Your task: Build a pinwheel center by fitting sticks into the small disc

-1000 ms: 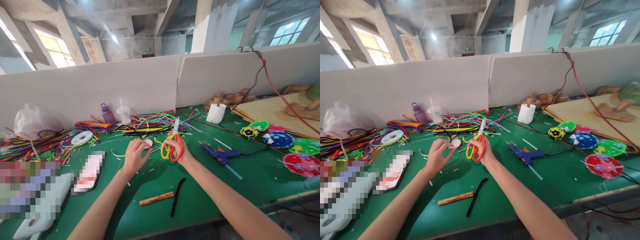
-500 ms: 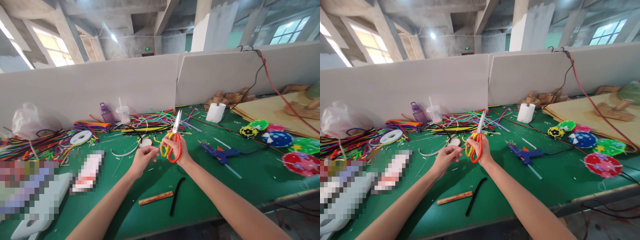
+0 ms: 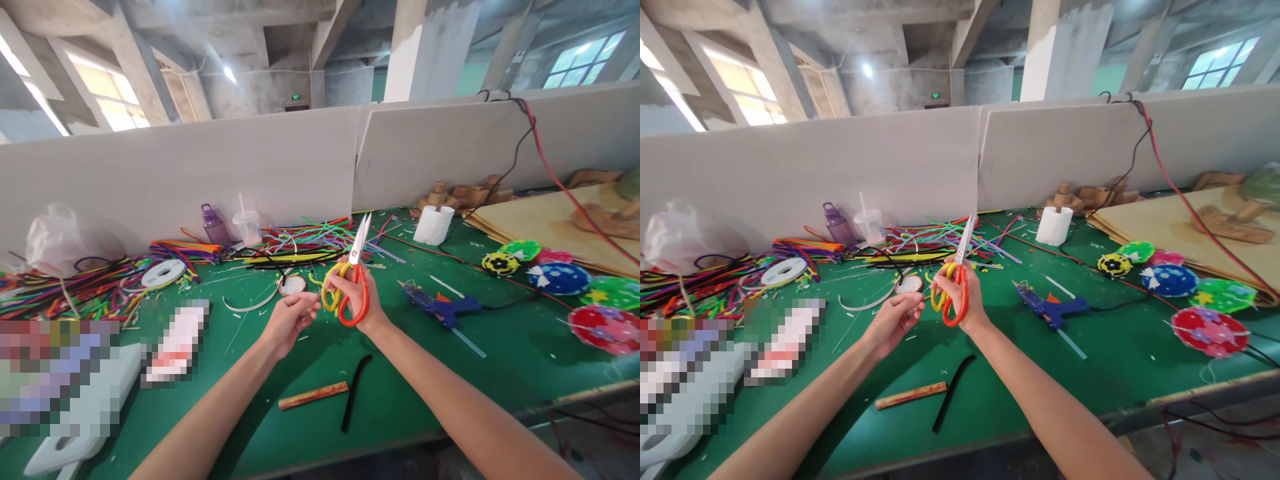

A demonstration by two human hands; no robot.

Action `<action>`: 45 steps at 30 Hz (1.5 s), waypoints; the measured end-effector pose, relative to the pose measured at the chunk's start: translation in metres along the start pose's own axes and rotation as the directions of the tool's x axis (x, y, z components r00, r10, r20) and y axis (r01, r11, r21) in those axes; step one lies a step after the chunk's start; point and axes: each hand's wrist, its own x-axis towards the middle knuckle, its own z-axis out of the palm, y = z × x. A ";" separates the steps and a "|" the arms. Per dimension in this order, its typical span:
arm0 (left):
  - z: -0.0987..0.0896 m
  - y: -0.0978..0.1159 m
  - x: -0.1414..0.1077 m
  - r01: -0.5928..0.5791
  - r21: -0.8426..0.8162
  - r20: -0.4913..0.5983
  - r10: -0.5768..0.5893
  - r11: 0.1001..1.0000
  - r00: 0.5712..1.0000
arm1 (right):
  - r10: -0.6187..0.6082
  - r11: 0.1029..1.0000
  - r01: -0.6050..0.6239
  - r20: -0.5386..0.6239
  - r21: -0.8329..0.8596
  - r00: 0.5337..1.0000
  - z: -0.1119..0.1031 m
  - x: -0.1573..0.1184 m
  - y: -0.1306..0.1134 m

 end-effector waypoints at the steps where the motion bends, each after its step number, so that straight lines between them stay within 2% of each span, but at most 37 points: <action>1: 0.000 0.000 0.000 -0.002 -0.003 -0.003 0.002 1.000 1.000 | 0.002 1.000 -0.002 -0.002 -0.008 1.000 0.000 0.000 -0.001; 5: 0.002 -0.002 -0.001 -0.044 0.030 -0.004 0.044 0.999 0.999 | 0.008 0.999 -0.008 -0.010 -0.035 1.000 0.001 -0.001 -0.002; 9: 0.004 -0.002 -0.003 -0.122 0.141 0.046 0.117 0.982 0.992 | 0.007 1.000 -0.007 -0.008 -0.017 1.000 0.002 -0.002 -0.002; 12: 0.006 -0.002 -0.004 -0.197 0.253 0.084 0.182 0.947 0.980 | -0.011 1.000 0.011 0.005 -0.016 1.000 0.002 -0.002 -0.002; 15: 0.006 -0.002 -0.004 -0.264 0.346 0.064 0.258 0.900 0.964 | -0.001 0.999 0.002 0.020 -0.039 1.000 0.002 -0.002 -0.002; 19: 0.001 0.002 -0.003 -0.362 0.385 0.010 0.389 0.849 0.921 | 0.036 0.996 -0.031 0.053 -0.088 0.998 -0.002 0.000 -0.001; 25: -0.014 0.014 0.004 -0.521 0.359 -0.044 0.572 0.774 0.819 | 0.081 0.967 -0.053 0.100 -0.251 0.992 -0.006 0.003 -0.004; 30: -0.020 0.018 0.005 -0.550 0.354 -0.043 0.601 0.756 0.798 | 0.193 0.909 -0.070 0.267 -0.411 0.944 -0.008 0.001 0.001; 35: -0.020 0.016 0.004 -0.558 0.344 -0.002 0.595 0.755 0.804 | 0.217 0.869 0.006 0.392 -0.495 0.894 -0.010 -0.003 0.005; 40: -0.017 0.015 0.003 -0.557 0.350 0.055 0.577 0.753 0.815 | 0.214 0.866 0.036 0.434 -0.499 0.875 -0.008 -0.005 0.001; 45: -0.013 0.017 0.000 -0.538 0.367 0.050 0.562 0.759 0.826 | 0.223 0.867 0.051 0.477 -0.496 0.850 -0.008 -0.005 -0.001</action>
